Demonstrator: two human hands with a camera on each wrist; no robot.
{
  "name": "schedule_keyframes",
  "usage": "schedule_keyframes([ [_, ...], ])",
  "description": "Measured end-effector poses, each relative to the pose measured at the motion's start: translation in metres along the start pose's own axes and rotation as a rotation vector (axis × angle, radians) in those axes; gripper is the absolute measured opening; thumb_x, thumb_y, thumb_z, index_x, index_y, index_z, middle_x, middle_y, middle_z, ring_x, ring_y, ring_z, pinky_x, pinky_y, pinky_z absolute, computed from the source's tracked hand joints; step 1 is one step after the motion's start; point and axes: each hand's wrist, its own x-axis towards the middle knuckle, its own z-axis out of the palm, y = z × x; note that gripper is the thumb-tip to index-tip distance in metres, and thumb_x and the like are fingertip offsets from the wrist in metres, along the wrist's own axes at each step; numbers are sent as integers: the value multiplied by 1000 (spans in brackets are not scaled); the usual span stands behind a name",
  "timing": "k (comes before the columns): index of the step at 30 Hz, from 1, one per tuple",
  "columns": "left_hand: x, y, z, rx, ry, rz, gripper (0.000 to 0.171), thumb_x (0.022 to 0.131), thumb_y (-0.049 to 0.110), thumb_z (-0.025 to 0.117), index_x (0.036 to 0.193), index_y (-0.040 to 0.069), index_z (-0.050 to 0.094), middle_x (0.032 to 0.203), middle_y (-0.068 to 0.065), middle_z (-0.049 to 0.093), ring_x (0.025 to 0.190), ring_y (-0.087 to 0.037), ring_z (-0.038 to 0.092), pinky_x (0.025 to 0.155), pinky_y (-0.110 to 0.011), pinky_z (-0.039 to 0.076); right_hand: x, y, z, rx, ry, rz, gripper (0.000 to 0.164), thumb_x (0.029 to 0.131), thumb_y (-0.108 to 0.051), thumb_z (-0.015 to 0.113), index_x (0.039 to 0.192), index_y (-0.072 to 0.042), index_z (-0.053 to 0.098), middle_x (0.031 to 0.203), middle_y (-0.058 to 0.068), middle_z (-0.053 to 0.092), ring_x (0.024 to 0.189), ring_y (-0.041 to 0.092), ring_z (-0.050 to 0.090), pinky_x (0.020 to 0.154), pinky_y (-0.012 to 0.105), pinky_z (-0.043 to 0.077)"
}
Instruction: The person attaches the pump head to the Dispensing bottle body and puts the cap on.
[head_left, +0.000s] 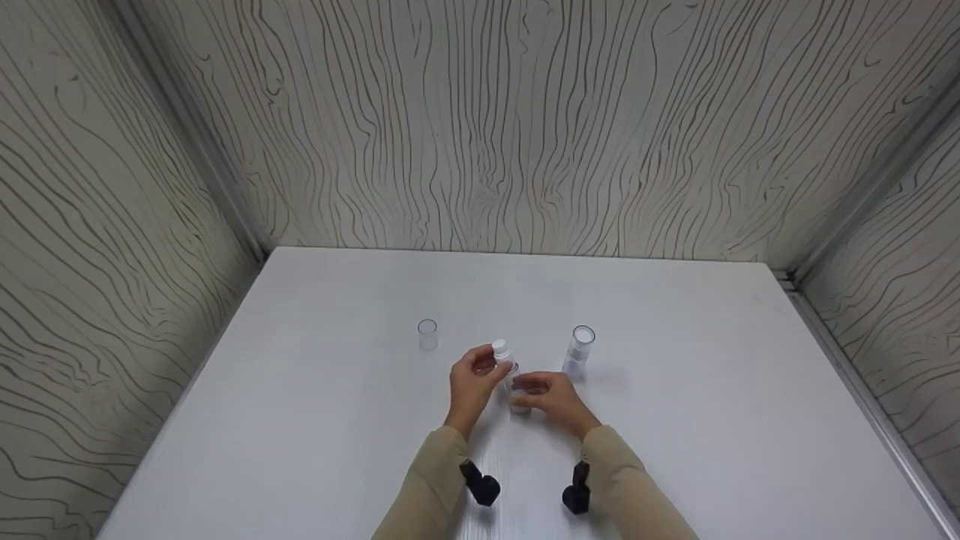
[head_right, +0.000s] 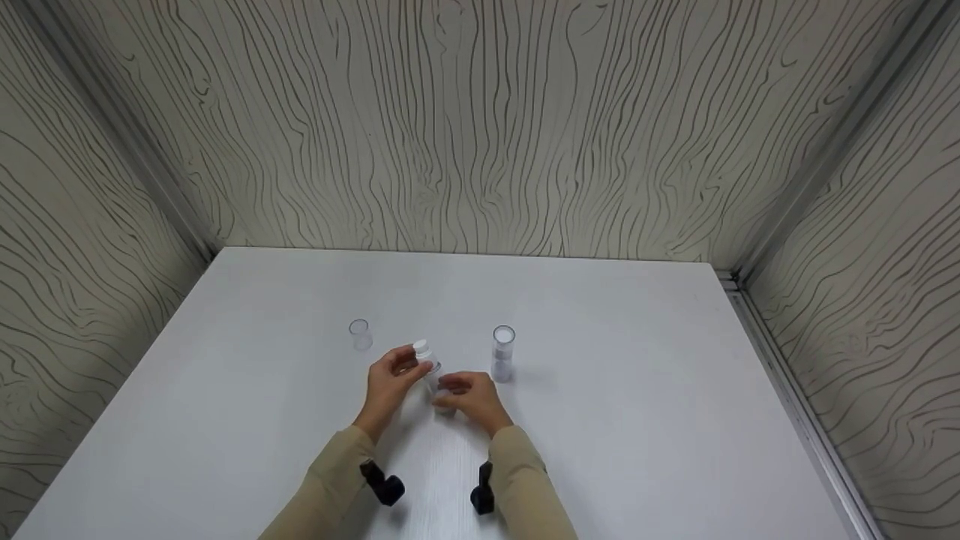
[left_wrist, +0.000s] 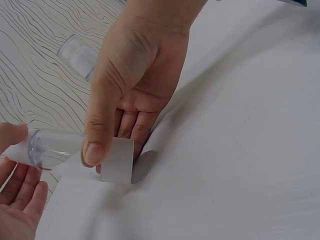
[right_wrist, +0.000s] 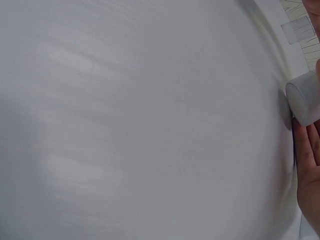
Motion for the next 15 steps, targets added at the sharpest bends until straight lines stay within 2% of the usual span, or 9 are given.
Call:
schedule_keyframes([
  [7, -2, 3, 0, -9, -24, 18, 39, 83, 5, 71, 117, -10, 60, 116, -28, 66, 109, -35, 66, 96, -38, 56, 0, 0, 0, 2, -1, 10, 47, 81, -10, 75, 119, 13, 60, 120, 30, 64, 113, 41, 64, 95, 37, 56],
  [15, -1, 1, 1, -38, -50, 11, 40, 84, 2, 67, 122, -10, 57, 120, -27, 64, 112, -34, 65, 96, -33, 56, 0, 0, 0, -2, 2, 4, 46, 81, -10, 75, 118, 13, 60, 119, 30, 65, 111, 39, 65, 94, 35, 56],
])
